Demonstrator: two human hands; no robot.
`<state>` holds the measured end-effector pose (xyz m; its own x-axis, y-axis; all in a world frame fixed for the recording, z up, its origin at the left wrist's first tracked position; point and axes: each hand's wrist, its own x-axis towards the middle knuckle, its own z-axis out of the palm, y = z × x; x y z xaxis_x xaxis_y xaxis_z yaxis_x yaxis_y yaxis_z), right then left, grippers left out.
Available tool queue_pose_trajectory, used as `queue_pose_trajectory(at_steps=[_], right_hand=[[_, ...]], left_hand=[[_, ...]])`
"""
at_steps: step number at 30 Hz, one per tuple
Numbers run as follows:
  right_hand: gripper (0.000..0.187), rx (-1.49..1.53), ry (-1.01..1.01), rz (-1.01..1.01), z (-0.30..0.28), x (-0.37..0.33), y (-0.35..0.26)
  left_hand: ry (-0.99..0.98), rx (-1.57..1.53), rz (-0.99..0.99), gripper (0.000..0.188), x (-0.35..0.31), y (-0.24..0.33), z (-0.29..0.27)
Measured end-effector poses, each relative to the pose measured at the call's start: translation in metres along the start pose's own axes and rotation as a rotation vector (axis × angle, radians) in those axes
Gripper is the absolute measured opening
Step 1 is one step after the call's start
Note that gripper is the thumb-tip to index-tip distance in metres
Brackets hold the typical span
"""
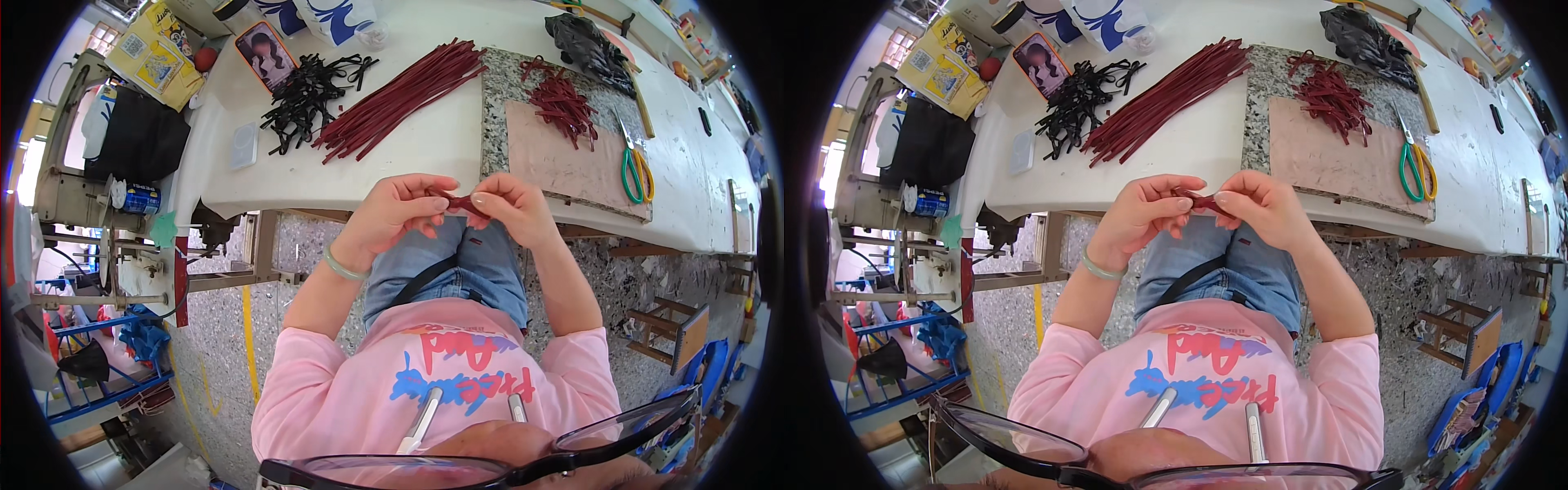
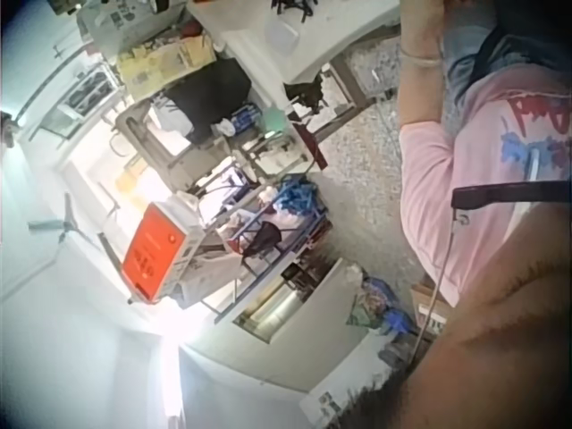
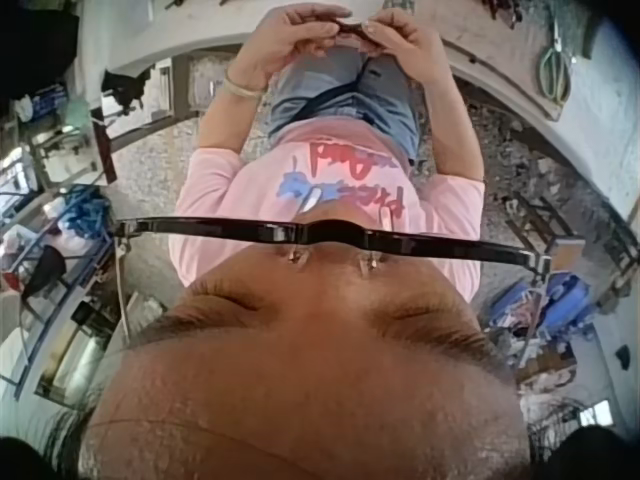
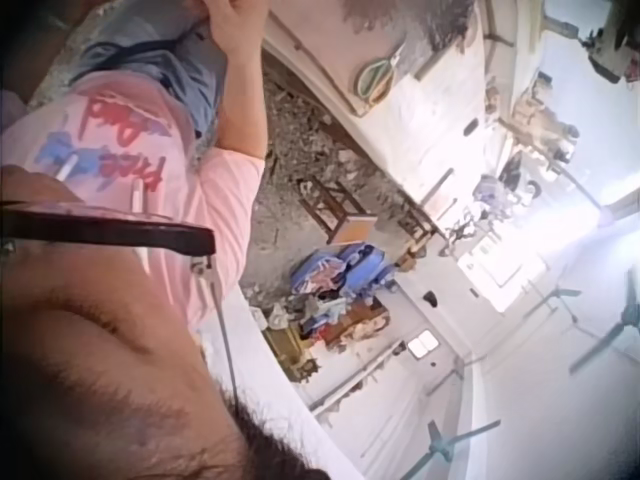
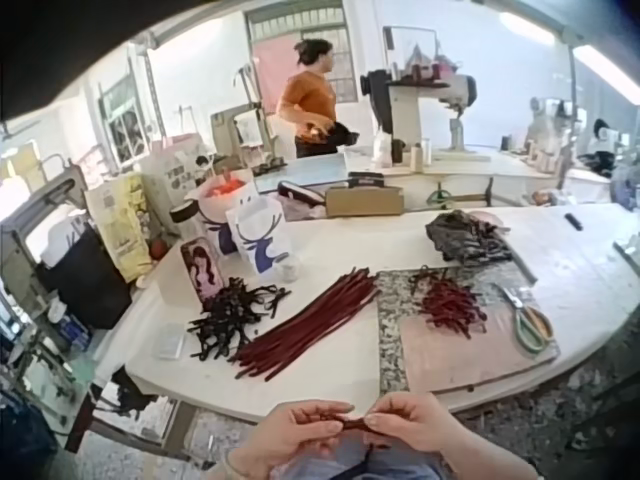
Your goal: The person ties strips into bows by hand and places them onto a pad on the workstation.
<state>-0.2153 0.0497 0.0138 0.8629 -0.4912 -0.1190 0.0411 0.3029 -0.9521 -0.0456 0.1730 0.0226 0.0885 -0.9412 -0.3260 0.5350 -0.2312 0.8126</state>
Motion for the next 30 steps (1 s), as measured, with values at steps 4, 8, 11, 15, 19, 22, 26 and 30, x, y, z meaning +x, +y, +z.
queue_pose_trajectory(at_steps=[4,8,11,15,19,22,26,30], right_hand=[[0.017,-0.431,-0.028,-0.029,0.005,0.0,-0.012],[0.019,-0.626,-0.009,-0.26,0.001,-0.001,-0.001],[0.018,-0.361,0.048,0.026,0.009,-0.001,-0.003],[0.017,0.043,0.012,0.236,-0.003,0.01,-0.001],[0.015,0.121,-0.109,0.296,-0.015,0.01,-0.004],[0.014,0.04,-0.082,0.164,0.0,0.005,-0.011],[0.024,-0.014,-0.069,-0.081,0.013,-0.005,-0.007],[0.019,-0.056,-0.121,-0.159,0.015,-0.008,-0.005]], left_hand=[[0.051,0.176,0.094,0.018,0.0,0.003,0.001],[0.023,0.219,-0.041,0.014,0.003,-0.001,-0.003],[0.07,0.226,0.122,0.01,-0.001,-0.012,0.007],[0.309,0.809,0.551,0.01,0.0,-0.028,0.013],[0.134,0.18,0.23,0.014,0.004,-0.02,0.006],[0.097,-0.037,0.152,0.018,0.004,-0.023,-0.006],[-0.022,-0.154,0.145,0.02,0.005,-0.025,-0.004],[-0.234,-0.352,0.153,0.025,0.008,-0.035,-0.007]])
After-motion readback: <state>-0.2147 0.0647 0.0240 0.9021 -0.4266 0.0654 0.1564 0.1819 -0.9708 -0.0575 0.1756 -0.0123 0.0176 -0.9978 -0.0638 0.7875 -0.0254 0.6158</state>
